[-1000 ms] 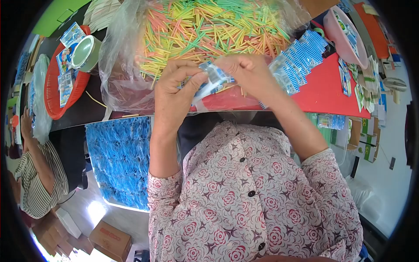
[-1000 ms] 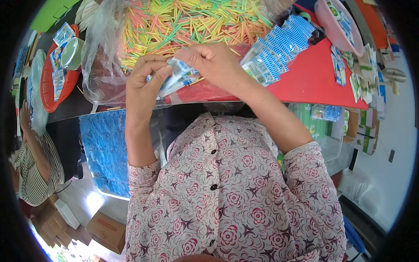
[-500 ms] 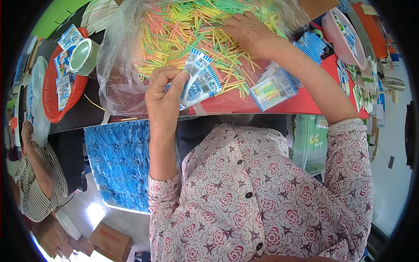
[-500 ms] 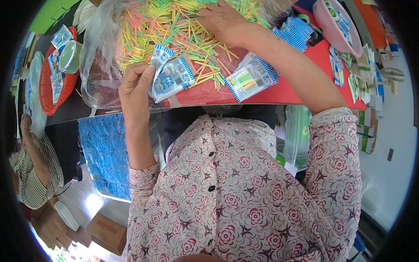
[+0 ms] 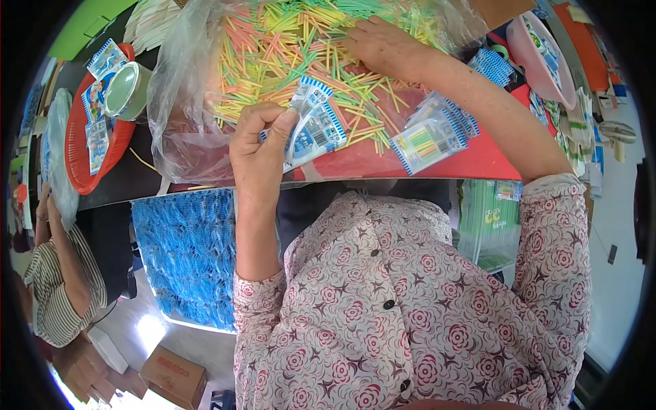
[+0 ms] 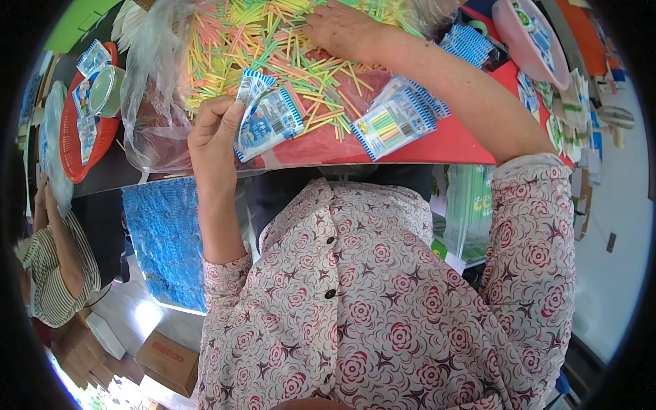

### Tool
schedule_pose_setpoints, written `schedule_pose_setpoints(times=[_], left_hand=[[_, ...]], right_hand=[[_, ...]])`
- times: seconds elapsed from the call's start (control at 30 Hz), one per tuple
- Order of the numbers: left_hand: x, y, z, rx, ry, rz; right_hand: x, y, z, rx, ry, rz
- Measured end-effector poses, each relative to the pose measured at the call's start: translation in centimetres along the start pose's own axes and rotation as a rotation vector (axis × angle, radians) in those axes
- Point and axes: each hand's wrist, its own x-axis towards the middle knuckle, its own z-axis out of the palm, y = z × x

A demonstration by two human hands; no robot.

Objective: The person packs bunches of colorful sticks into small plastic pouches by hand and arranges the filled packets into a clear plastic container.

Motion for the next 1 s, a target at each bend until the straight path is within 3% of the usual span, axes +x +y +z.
schedule_pose_setpoints(times=[0.13, 0.43, 0.53, 0.57, 0.67, 1.0], left_hand=[[-0.2, -0.2, -0.1, -0.007, 0.003, -0.013], [-0.5, -0.2, -0.4, -0.102, 0.041, -0.099], [-0.5, 0.1, -0.2, -0.139, 0.041, -0.122], [-0.5, 0.3, 0.0, -0.156, 0.042, -0.145], [-0.4, 0.9, 0.5, -0.202, 0.052, -0.179], [-0.1, 1.5, 0.4, -0.41, 0.053, -0.237]], right_hand=[[-0.4, 0.4, 1.3, 0.011, 0.091, 0.047], [-0.1, 0.9, 0.7, 0.142, 0.071, 0.101], [0.2, 1.3, 1.0, 0.328, 0.046, 0.374], [0.2, 1.3, 1.0, 0.325, 0.048, 0.374], [-0.1, 1.5, 0.8, 0.825, 0.104, 0.415], [0.2, -0.8, -1.4, 1.244, 0.218, 0.62]])
